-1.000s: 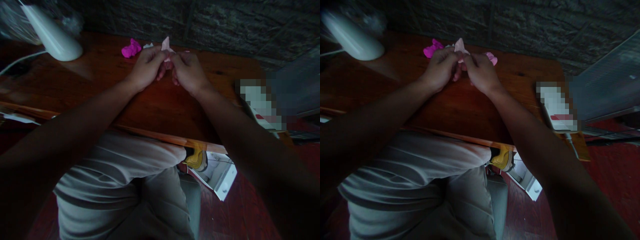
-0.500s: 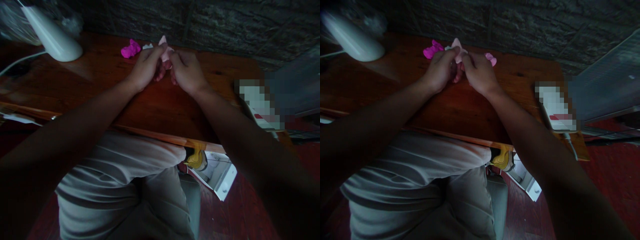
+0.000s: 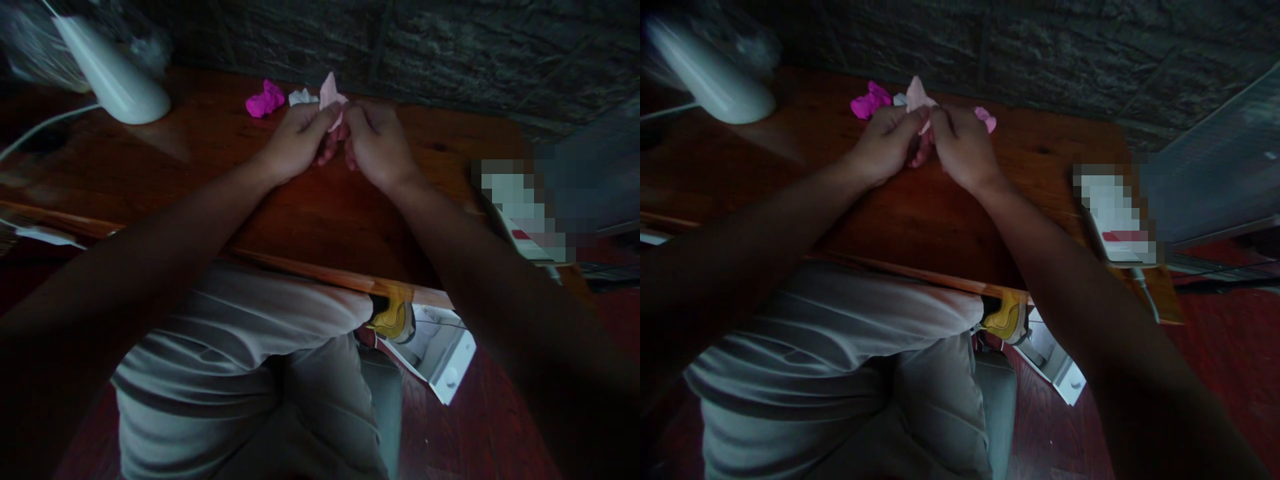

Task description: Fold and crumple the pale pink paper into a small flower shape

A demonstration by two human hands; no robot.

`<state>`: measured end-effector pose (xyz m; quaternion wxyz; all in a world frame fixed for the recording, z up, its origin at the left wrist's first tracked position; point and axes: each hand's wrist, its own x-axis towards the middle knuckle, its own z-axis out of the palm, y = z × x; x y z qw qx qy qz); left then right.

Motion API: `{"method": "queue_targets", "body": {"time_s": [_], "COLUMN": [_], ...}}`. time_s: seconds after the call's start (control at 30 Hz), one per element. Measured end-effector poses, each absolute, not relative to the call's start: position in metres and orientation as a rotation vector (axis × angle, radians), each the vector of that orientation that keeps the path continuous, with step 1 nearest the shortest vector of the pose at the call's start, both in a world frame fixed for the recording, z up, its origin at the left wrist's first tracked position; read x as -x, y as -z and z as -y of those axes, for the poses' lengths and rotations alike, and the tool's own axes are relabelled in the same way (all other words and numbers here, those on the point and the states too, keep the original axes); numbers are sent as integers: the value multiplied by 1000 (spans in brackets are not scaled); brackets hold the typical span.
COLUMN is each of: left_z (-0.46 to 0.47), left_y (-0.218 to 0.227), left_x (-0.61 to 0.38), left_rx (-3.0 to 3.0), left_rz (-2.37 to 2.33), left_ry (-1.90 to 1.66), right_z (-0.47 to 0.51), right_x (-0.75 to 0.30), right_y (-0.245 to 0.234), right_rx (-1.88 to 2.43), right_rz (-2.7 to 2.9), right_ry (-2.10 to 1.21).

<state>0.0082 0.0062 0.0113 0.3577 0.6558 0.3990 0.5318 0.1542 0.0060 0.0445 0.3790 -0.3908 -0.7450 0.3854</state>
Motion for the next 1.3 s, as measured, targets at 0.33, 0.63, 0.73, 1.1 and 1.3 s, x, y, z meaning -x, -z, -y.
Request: {"method": "queue_targets", "body": {"time_s": [0.33,0.63,0.73,1.1,1.3], "left_z": [-1,-5,-11,-9,-7], "left_y": [-18,-16,-13,-16,-17], "left_x": [-15,-16,-11,-7,-10], "left_rx": [-1652,-1550,-1674,-1956,-1832], "left_rz": [-1136,-1175,-1129,-1157,-1099], "left_ry": [-1436,-1576,-1682,-1674,-1602], "right_z": [-13,-2,-2,-3,-2], "right_x": [-152,-153,-153,-154,-155], "right_y": [-36,-46,-45,-42,-45], "right_rx": [940,966,972,862,903], "right_rz": [1935,2062,2048,1950,2012], "right_ry": [-805,-793,-791,-883,-799]}}
